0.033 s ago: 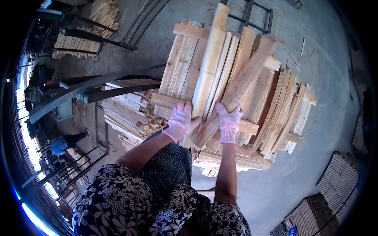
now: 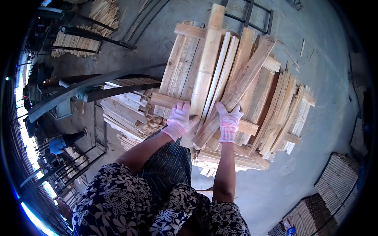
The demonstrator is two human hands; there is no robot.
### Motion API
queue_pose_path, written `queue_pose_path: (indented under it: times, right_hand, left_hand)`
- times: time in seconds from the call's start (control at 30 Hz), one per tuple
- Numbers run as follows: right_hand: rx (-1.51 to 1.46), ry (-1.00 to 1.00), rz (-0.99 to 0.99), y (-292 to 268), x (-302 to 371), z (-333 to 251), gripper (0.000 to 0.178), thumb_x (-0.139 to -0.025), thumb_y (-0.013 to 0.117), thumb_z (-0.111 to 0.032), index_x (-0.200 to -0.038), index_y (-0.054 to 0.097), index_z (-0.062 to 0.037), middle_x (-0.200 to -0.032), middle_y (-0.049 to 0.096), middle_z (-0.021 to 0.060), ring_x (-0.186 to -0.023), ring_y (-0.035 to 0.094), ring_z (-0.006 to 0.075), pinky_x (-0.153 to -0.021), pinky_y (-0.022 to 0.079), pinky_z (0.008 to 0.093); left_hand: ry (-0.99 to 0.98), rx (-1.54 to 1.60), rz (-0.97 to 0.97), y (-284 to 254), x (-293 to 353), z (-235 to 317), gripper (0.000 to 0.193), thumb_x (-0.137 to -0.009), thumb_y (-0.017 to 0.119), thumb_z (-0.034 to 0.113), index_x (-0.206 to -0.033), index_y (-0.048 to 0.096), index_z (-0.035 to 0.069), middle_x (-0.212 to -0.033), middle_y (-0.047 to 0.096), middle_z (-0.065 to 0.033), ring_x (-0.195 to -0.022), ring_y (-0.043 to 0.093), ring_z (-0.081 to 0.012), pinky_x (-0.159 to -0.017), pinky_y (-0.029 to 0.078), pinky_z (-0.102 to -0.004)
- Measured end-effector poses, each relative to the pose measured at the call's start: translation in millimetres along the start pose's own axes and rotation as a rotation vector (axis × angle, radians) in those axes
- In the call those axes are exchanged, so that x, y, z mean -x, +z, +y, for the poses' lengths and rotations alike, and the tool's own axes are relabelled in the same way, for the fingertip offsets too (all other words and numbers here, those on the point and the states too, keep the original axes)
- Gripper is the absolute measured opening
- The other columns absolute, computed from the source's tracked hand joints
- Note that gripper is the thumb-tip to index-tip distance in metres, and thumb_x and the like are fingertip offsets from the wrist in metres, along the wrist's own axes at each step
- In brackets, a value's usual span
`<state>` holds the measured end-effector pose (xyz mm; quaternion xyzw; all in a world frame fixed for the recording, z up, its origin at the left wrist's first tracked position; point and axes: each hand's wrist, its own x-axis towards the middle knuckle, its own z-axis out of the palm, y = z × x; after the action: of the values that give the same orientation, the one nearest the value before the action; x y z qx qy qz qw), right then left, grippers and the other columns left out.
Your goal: The person stacks wooden planks on a metal rack in a workshop. They pick up planks from a pile, align them, and place them onto the rack, occasionally adjusting the stack to ensure stability.
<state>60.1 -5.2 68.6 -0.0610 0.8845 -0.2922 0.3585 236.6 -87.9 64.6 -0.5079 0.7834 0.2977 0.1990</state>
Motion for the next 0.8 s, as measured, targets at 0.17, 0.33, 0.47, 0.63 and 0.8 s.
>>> queue_pose_path:
  times: [0.17, 0.33, 0.47, 0.63, 0.8]
  right_hand:
    - [0.038, -0.241, 0.099, -22, 2, 25, 0.074, -0.083, 0.075, -0.023, -0.147, 0.045, -0.0031, -0.153, 0.038, 0.0238, -0.14, 0.042, 0.0405, -0.115, 0.038, 0.0421]
    - [-0.069, -0.332, 0.092, -40, 44, 44, 0.078, -0.088, 0.071, -0.016, -0.156, 0.035, -0.002, -0.142, 0.056, 0.0199, -0.125, 0.057, 0.029, -0.104, 0.045, 0.0377]
    - [-0.051, -0.301, 0.192, -37, 68, 14, 0.086, -0.089, 0.068, -0.005, -0.162, 0.024, -0.0106, -0.151, 0.049, 0.0192, -0.13, 0.054, 0.0303, -0.109, 0.043, 0.0379]
    - [0.415, -0.19, 0.415, -44, 9, 42, 0.069, -0.097, 0.062, -0.032, -0.158, 0.03, -0.0274, -0.141, 0.046, 0.0234, -0.123, 0.055, 0.0431, -0.1, 0.048, 0.052]
    - [0.787, -0.116, 0.336, -43, -9, 32, 0.058, -0.094, 0.064, -0.032, -0.148, 0.045, -0.025, -0.142, 0.047, 0.0229, -0.12, 0.056, 0.0423, -0.099, 0.048, 0.0549]
  left_hand:
    - [-0.017, 0.2, 0.062, -23, -24, 11, 0.099, -0.087, 0.07, 0.043, -0.16, 0.011, 0.011, -0.145, 0.04, -0.0295, -0.133, 0.046, -0.0443, -0.111, 0.043, -0.0493]
    - [0.137, 0.459, 0.072, -22, -76, 27, 0.098, -0.087, 0.07, 0.036, -0.162, 0.01, 0.017, -0.147, 0.038, -0.0323, -0.127, 0.051, -0.0477, -0.111, 0.043, -0.0474]
    - [0.185, 0.524, 0.089, -34, -80, -6, 0.094, -0.084, 0.072, 0.026, -0.161, 0.019, 0.019, -0.145, 0.042, -0.0308, -0.129, 0.05, -0.0479, -0.11, 0.044, -0.0439]
    - [0.287, 0.777, 0.291, -86, -87, -39, 0.093, -0.079, 0.076, 0.017, -0.158, 0.027, 0.012, -0.143, 0.048, -0.0266, -0.13, 0.052, -0.0414, -0.112, 0.043, -0.0406]
    - [0.321, 0.783, 0.222, -133, -124, -3, 0.087, -0.081, 0.074, 0.013, -0.156, 0.03, 0.011, -0.141, 0.053, -0.0222, -0.125, 0.056, -0.0317, -0.104, 0.049, -0.0392]
